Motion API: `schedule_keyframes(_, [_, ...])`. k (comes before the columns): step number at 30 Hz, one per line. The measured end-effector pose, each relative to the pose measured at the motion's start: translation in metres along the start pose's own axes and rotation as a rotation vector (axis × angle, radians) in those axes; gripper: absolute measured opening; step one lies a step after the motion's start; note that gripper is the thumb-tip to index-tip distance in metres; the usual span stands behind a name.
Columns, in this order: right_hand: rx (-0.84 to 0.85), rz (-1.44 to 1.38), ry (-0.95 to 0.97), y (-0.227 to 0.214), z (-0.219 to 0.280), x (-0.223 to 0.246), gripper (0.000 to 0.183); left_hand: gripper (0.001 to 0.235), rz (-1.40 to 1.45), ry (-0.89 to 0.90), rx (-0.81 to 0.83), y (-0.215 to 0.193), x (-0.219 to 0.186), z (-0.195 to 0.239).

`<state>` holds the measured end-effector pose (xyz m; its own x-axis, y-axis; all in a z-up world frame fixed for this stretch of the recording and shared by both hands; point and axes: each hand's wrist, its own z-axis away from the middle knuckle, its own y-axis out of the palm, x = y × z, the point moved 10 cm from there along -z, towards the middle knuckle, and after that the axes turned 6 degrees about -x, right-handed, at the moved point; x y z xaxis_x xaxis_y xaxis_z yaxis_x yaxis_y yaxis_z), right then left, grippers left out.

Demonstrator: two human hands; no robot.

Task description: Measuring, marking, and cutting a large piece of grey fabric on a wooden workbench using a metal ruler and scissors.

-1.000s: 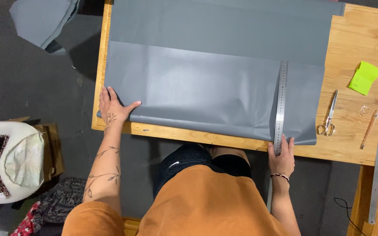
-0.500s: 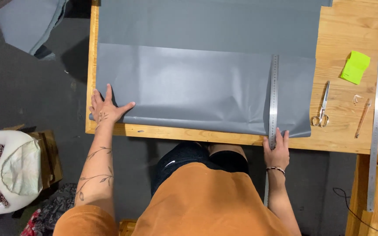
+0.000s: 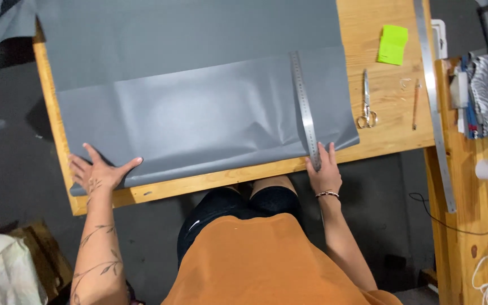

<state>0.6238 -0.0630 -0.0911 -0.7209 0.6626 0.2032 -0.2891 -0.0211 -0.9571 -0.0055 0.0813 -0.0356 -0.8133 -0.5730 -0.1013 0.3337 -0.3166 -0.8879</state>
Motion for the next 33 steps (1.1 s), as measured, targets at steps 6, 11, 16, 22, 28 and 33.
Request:
schedule_keyframes(6, [-0.045, -0.192, -0.099, -0.011, -0.001, 0.014, 0.063, 0.148, -0.040, -0.136, 0.088, 0.011, 0.007, -0.005])
schedule_keyframes(11, [-0.356, -0.490, -0.302, -0.066, -0.001, 0.054, 0.039, 0.148, -0.007, -0.122, 0.079, 0.012, 0.008, -0.007])
schedule_keyframes(16, [-0.283, -0.525, -0.232, -0.098, -0.026, 0.128, 0.040, 0.151, -0.034, -0.126, 0.083, 0.017, 0.013, -0.013])
schedule_keyframes(22, [-0.366, -0.512, -0.364, -0.039, -0.092, 0.163, 0.048, 0.150, 0.060, -0.066, -0.013, 0.001, 0.006, -0.003])
schedule_keyframes(28, [-0.411, -0.155, -0.397, 0.016, -0.119, 0.163, 0.065, 0.150, 0.095, -0.072, -0.044, 0.011, 0.023, -0.014])
schedule_keyframes(33, [-0.427, -0.031, -0.666, -0.017, -0.050, 0.253, 0.075, 0.150, 0.147, -0.045, -0.099, 0.014, 0.034, -0.020])
